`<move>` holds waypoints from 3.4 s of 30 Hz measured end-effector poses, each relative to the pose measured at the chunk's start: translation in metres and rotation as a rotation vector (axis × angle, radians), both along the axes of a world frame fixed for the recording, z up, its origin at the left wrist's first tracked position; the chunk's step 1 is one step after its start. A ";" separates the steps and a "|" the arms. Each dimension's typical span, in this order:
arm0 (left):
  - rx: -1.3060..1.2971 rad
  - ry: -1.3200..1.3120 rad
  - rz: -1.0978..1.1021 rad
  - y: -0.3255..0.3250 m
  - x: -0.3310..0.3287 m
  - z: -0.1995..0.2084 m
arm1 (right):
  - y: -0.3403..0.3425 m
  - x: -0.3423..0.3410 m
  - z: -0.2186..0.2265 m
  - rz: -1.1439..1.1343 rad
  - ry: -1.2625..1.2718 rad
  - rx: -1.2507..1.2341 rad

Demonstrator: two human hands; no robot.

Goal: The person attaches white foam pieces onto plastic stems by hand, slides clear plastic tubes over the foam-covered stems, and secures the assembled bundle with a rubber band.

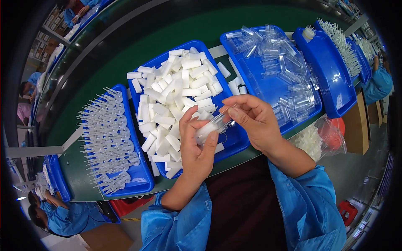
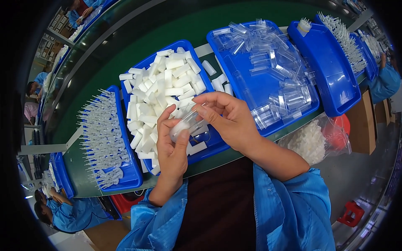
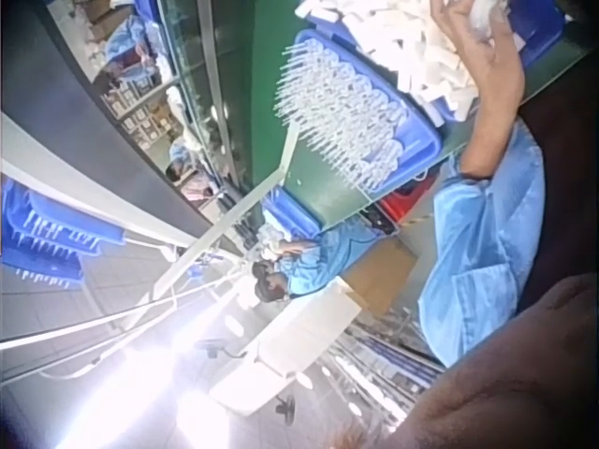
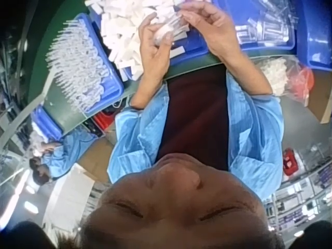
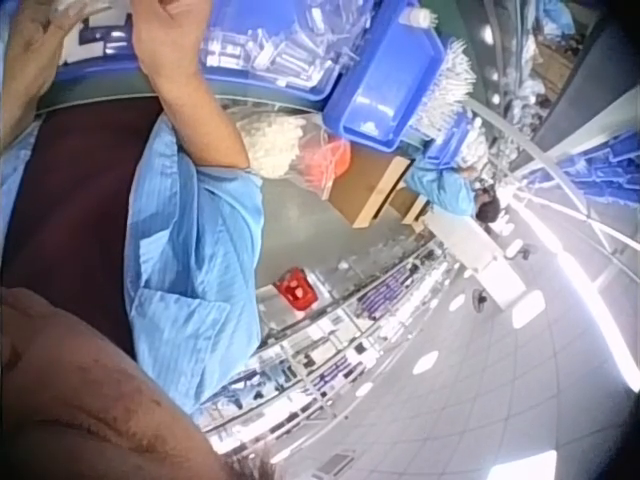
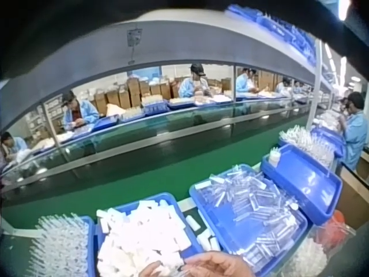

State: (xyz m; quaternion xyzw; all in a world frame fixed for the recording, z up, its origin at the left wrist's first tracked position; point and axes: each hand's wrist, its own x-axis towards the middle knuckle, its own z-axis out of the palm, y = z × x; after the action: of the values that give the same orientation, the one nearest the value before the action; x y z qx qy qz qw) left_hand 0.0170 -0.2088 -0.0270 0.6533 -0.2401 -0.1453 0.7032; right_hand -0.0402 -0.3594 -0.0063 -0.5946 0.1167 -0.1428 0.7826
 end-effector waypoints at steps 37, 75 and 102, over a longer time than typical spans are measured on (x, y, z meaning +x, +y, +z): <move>0.148 -0.247 -0.017 -0.002 -0.006 0.001 | 0.008 0.001 0.002 -0.039 -0.042 -0.340; -0.400 0.485 -0.252 0.011 0.001 0.000 | -0.177 0.022 0.002 -0.282 0.805 -1.823; 0.015 0.067 -0.115 0.006 0.001 0.005 | -0.016 0.001 0.007 -0.003 -0.056 0.235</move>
State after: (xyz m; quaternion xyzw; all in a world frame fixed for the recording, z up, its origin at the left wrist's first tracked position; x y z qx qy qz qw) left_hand 0.0175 -0.2023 -0.0217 0.6385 -0.2525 -0.2092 0.6963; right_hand -0.0395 -0.3751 0.0011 -0.4943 0.1116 -0.1457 0.8497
